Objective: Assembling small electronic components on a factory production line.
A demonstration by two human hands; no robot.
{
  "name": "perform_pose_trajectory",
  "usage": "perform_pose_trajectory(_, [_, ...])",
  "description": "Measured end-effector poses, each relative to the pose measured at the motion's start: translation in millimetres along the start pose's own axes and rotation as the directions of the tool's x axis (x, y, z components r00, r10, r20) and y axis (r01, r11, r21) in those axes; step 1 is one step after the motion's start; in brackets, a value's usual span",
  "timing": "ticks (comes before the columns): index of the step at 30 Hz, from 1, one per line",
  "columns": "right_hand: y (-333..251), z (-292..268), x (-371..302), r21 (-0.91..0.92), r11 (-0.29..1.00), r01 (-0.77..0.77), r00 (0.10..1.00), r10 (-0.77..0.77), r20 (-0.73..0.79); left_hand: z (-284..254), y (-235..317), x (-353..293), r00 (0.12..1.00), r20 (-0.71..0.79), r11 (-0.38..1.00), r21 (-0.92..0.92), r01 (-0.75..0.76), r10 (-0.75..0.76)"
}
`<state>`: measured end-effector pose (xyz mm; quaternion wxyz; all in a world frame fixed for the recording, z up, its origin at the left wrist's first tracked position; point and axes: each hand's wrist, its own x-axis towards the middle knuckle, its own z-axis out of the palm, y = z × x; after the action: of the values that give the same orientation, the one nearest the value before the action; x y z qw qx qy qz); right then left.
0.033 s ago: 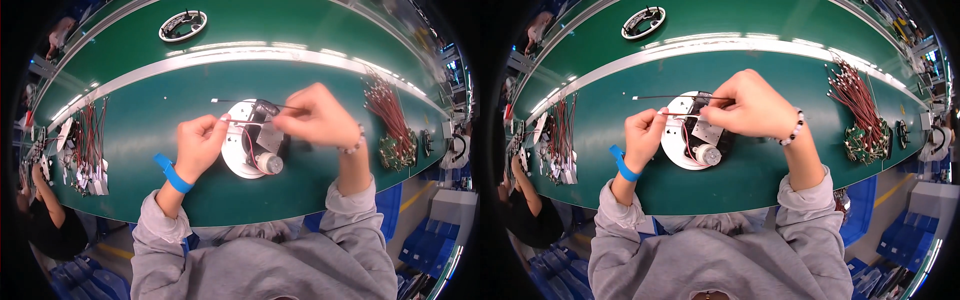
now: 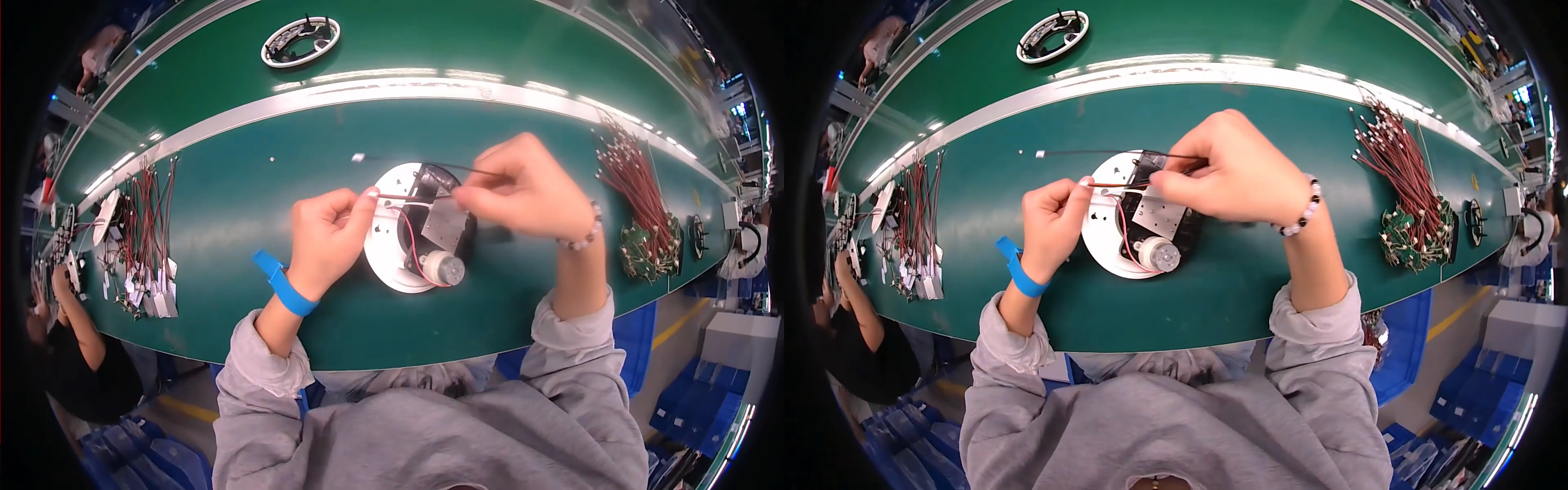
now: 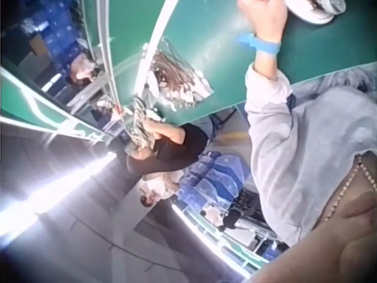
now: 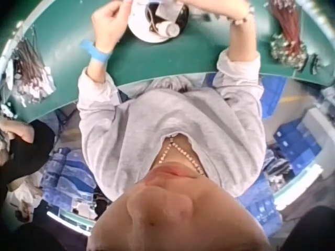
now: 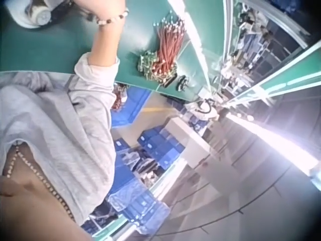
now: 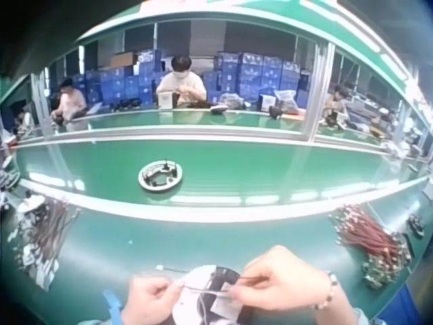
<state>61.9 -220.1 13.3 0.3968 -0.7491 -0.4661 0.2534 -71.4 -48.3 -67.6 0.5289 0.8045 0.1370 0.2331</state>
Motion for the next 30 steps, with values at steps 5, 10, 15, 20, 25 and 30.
perform_pose_trajectory(5, [1.7, -14.0, 3.6, 0.088, 0.986, -0.139, 0.986, 0.129, 0.109, -2.4, -2.9, 0.1, 1.000, -0.008, 0.999, 0.030, -0.018, 0.018])
perform_pose_trajectory(10, [8.8, -10.3, 6.3, 0.124, 0.981, -0.149, 0.987, 0.141, 0.073, -0.2, -0.1, 0.2, 0.999, -0.035, 0.999, 0.027, -0.036, 0.037])
perform_pose_trajectory(15, [0.9, -5.0, 8.7, 0.059, 0.987, -0.153, 0.986, 0.148, 0.083, -2.9, -1.7, 0.2, 0.997, -0.037, 0.996, 0.062, -0.066, 0.068])
perform_pose_trajectory(20, [-1.5, 1.8, 3.9, -0.114, 0.993, 0.007, 0.999, -0.013, -0.050, -2.5, 1.2, -0.8, 0.996, -0.034, 0.993, 0.091, -0.074, 0.077])
perform_pose_trajectory(25, [-14.6, 5.1, 3.5, -0.299, 0.954, 0.038, 0.993, -0.068, -0.092, -2.9, -0.7, -0.9, 0.996, -0.043, 0.993, 0.091, -0.074, 0.079])
perform_pose_trajectory(30, [-7.9, 20.9, 13.2, -0.166, 0.966, 0.199, 0.960, -0.227, -0.166, -1.2, 0.8, -0.3, 0.994, -0.051, 0.993, 0.078, -0.091, 0.095])
